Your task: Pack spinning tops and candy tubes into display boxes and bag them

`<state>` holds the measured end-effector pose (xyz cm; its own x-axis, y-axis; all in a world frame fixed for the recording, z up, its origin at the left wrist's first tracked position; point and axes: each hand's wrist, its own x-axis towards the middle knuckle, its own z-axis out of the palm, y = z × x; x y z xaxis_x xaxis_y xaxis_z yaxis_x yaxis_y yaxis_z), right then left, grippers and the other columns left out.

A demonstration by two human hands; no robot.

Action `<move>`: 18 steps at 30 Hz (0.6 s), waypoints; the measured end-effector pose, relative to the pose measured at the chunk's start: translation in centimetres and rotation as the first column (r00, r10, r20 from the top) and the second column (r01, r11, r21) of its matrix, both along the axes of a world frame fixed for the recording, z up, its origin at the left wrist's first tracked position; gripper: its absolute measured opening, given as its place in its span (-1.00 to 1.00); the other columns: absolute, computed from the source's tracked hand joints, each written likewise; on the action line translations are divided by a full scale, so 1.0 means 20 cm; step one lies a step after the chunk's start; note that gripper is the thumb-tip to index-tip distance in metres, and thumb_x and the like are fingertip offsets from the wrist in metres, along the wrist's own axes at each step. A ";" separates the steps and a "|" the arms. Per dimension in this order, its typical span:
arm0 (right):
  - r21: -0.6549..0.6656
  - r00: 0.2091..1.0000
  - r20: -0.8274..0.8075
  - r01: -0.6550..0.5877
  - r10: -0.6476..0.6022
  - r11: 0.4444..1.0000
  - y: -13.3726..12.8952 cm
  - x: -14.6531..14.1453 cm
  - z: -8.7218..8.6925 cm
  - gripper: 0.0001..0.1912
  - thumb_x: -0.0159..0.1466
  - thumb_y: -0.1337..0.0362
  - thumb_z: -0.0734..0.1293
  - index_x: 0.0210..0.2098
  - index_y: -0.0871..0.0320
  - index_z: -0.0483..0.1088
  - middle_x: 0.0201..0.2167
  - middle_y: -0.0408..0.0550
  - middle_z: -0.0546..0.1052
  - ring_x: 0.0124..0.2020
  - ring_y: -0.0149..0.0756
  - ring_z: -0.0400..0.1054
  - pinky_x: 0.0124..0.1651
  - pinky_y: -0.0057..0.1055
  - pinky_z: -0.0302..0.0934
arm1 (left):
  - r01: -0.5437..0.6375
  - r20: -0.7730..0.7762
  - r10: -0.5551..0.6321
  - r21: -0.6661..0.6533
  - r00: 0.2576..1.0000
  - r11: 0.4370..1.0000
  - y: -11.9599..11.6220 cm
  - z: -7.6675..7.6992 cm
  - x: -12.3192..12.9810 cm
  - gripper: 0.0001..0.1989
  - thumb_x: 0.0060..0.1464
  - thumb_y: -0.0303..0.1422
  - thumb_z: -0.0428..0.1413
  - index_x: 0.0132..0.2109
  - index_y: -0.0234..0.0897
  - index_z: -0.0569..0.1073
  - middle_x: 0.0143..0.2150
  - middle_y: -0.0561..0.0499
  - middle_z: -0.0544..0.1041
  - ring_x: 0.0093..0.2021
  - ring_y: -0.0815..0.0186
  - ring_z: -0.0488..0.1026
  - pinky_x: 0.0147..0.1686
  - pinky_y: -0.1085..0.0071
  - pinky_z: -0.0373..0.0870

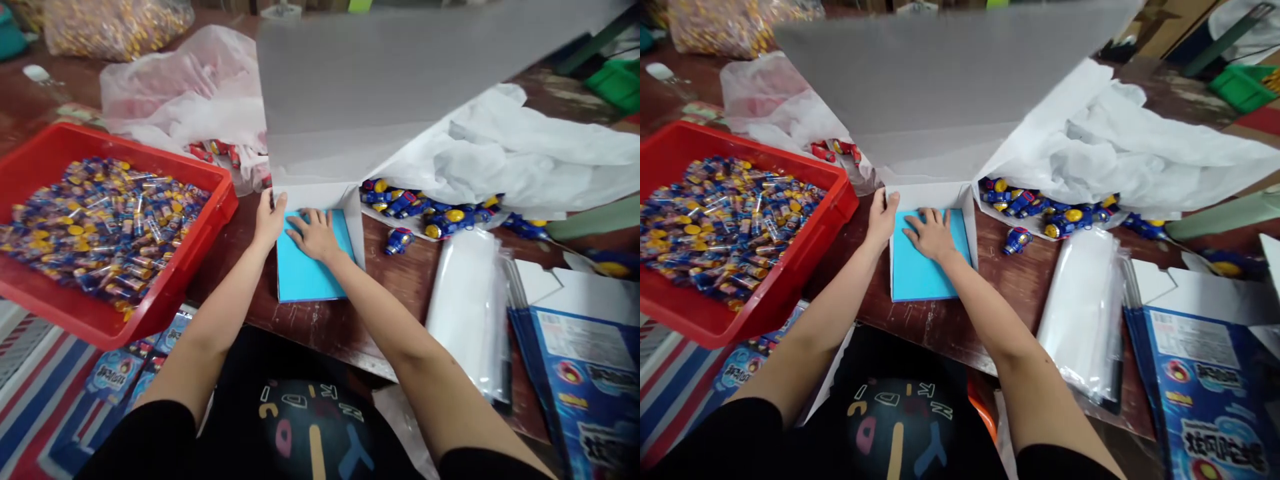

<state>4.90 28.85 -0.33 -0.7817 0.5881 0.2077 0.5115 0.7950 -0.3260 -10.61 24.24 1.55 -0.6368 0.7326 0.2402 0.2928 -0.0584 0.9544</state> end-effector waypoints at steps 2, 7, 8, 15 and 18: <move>0.007 1.000 -0.023 -0.014 0.014 1.000 -0.02 0.04 0.01 -0.45 0.52 -0.10 0.14 0.33 -0.01 0.42 0.31 0.22 0.34 0.35 0.18 0.17 0.44 0.45 -0.08 | -0.025 -0.004 0.025 -0.009 1.000 1.000 0.00 0.02 -0.03 -0.72 0.46 -0.13 0.02 -0.05 -0.28 0.40 -0.12 -0.09 0.55 -0.12 0.25 0.51 -0.06 0.39 0.44; 0.062 0.779 -0.594 0.296 -0.203 0.953 -0.02 0.14 0.25 -0.19 0.37 -0.24 0.32 0.39 0.15 0.19 0.35 0.32 0.21 0.45 0.20 0.08 0.49 0.29 0.02 | -0.066 -0.048 0.064 -0.041 0.997 0.997 -0.19 0.12 -0.18 -0.65 0.42 -0.06 0.07 -0.18 -0.26 0.44 -0.29 0.02 0.47 -0.25 0.29 0.41 -0.17 0.42 0.32; -0.002 0.695 -0.671 0.345 -0.257 0.938 -0.02 0.13 0.31 -0.07 0.31 -0.30 0.35 0.43 0.16 0.11 0.37 0.33 0.20 0.47 0.22 0.06 0.48 0.31 0.02 | -0.069 -0.052 0.067 -0.051 0.996 0.996 -0.24 0.14 -0.20 -0.64 0.40 -0.04 0.08 -0.19 -0.26 0.44 -0.30 0.03 0.46 -0.26 0.30 0.39 -0.18 0.42 0.31; -0.502 0.844 -0.537 -0.330 0.011 0.800 0.16 -0.03 0.52 -0.08 0.51 -0.28 -0.23 0.32 0.22 0.35 0.25 0.14 0.51 0.30 -0.13 0.38 0.40 -0.11 0.28 | -0.204 -0.013 0.204 -0.104 0.979 0.973 -0.68 0.22 -0.17 -0.55 0.32 0.06 0.11 -0.24 -0.28 0.39 -0.35 0.10 0.31 -0.33 0.34 0.23 -0.29 0.41 0.20; -0.465 0.914 -0.341 -0.369 0.222 0.805 0.31 -0.05 0.48 -0.11 0.57 -0.08 -0.32 0.19 0.25 0.46 0.08 0.08 0.62 0.05 -0.28 0.54 0.18 -0.29 0.43 | -0.354 0.004 0.361 -0.185 0.933 0.917 -0.86 0.19 -0.16 -0.48 0.28 0.11 0.13 -0.35 -0.24 0.24 -0.42 0.15 0.14 -0.40 0.37 0.10 -0.38 0.40 0.09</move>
<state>3.87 35.15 9.26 -0.8955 0.4143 0.1627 0.1184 0.5742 -0.8101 -13.77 7.09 5.34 -0.8700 0.4831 0.0985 0.2269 0.2151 0.9499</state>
